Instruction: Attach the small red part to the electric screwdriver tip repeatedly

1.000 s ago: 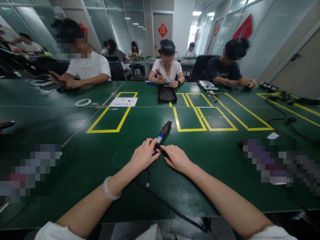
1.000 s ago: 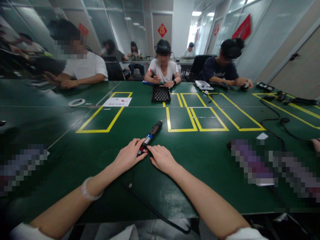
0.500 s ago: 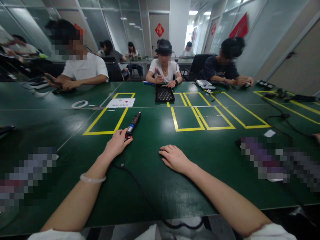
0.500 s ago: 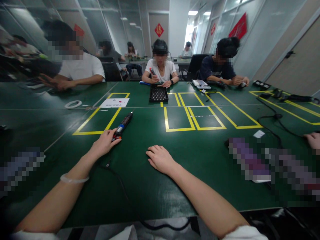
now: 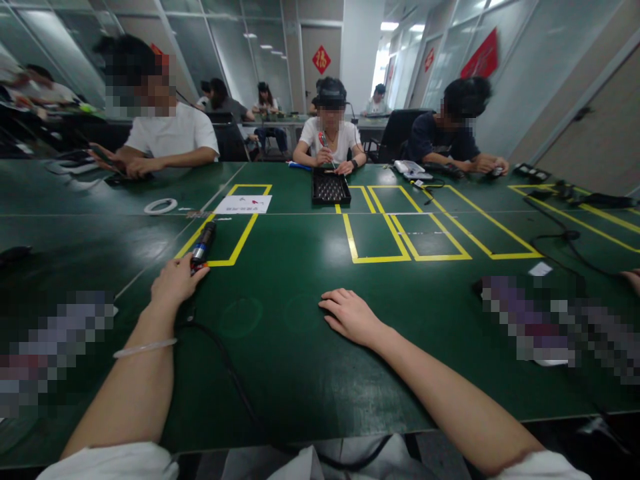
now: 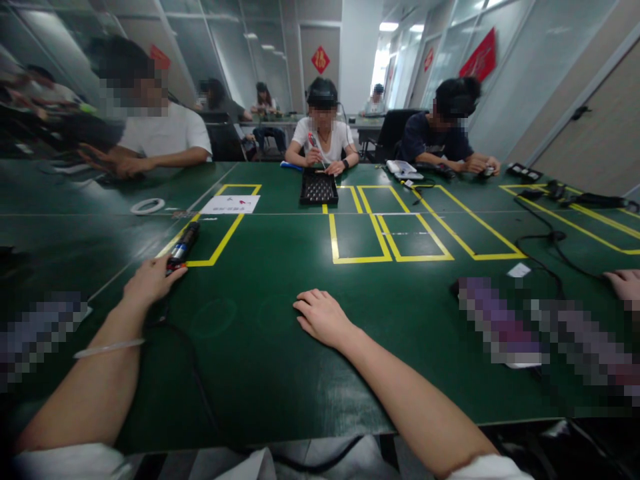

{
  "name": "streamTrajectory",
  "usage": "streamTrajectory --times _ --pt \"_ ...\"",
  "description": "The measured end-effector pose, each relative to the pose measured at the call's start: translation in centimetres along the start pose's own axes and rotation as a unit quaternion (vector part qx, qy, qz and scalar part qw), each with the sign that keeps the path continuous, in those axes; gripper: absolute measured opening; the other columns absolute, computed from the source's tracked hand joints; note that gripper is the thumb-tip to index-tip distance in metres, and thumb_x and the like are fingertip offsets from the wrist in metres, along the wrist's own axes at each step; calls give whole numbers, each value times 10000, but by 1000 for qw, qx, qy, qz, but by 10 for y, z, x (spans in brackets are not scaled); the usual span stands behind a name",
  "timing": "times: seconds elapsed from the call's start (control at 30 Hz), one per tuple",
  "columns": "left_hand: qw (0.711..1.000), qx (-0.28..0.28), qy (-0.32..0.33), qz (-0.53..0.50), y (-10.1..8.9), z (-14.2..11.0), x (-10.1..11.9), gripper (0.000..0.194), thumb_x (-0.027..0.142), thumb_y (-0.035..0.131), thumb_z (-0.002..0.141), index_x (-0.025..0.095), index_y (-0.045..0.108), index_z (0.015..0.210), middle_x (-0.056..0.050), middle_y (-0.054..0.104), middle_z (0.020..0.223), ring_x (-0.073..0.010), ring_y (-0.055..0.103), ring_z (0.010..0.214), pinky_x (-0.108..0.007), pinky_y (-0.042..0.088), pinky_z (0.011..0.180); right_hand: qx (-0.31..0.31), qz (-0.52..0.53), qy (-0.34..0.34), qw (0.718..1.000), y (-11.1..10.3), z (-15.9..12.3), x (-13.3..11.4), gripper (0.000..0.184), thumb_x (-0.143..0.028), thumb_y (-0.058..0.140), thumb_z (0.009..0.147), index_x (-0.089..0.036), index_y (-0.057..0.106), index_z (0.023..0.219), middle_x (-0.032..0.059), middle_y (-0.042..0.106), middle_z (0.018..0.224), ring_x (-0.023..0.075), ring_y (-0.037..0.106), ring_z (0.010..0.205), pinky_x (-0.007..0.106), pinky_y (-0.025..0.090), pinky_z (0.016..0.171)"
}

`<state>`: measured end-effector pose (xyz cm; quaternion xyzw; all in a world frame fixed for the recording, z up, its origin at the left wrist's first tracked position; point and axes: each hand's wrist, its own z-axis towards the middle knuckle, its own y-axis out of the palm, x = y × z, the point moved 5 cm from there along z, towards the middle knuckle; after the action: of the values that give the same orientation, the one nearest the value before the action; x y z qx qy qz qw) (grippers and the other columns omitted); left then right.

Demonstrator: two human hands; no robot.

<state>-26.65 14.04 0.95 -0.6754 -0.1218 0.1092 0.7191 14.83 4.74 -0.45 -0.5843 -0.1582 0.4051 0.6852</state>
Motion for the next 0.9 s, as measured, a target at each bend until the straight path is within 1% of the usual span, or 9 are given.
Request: streamTrajectory --times 0.1,0.2,0.33,0.5,0.67,0.73,0.77,0.83,0.9 --pt "1000 24 -1 15 -3 -6 -3 679 603 360 887 169 323 1408 -182 452 1304 -337 526 1068 -454 460 833 -1 6 2 1000 0 0 -1 278 -251 544 918 -186 576 1186 118 580 1204 240 513 1104 401 429 920" --pt "999 52 1 15 -7 -13 1 612 579 399 883 157 399 1327 -146 484 1252 -304 539 1038 -414 473 811 -2 8 1 1000 -1 1 -1 274 -247 550 914 -185 580 1179 120 581 1200 241 516 1103 401 433 915" --pt "999 50 -16 10 -12 -18 5 507 556 423 880 154 500 1180 -121 497 1204 -275 544 992 -391 480 783 -2 11 1 1000 -1 1 -1 272 -253 543 919 -187 581 1180 115 585 1202 241 516 1107 397 435 917" --pt "998 49 12 29 -14 -24 12 435 514 430 886 157 551 1103 -123 499 1183 -281 553 961 -396 474 762 -7 4 3 1000 -2 0 -1 278 -256 534 922 -177 581 1185 109 584 1216 246 518 1098 399 435 918" --pt "992 123 29 2 -20 -28 20 456 451 312 942 94 554 1090 -177 537 1176 -326 551 1008 -442 453 810 -7 7 5 1000 -2 1 -2 273 -253 534 921 -178 582 1179 113 585 1209 245 513 1103 401 435 915" --pt "987 141 52 -52 -22 -29 32 436 421 323 941 87 545 1112 -187 544 1210 -328 538 1066 -444 436 863 -5 10 6 1000 -2 2 -2 270 -256 537 921 -178 582 1175 113 585 1203 243 514 1097 399 435 911" --pt "985 133 71 -85 -21 -31 42 418 413 335 938 100 543 1122 -171 567 1200 -307 548 1068 -422 435 879 -5 11 7 1000 -2 2 -2 268 -257 540 920 -179 583 1172 113 585 1200 242 516 1092 397 436 908" --pt "974 83 121 -173 -17 -38 70 388 416 353 933 137 543 1123 -119 634 1110 -246 595 1015 -362 447 880 -3 13 9 1000 -2 2 -2 263 -259 545 918 -180 585 1166 110 587 1192 240 518 1087 394 434 906" --pt "940 -3 188 -284 -11 -54 107 377 446 372 925 160 545 1100 -75 675 998 -200 632 938 -318 463 857 0 18 13 1000 -2 2 -2 254 -257 547 918 -183 587 1158 107 588 1186 239 517 1090 392 431 908"
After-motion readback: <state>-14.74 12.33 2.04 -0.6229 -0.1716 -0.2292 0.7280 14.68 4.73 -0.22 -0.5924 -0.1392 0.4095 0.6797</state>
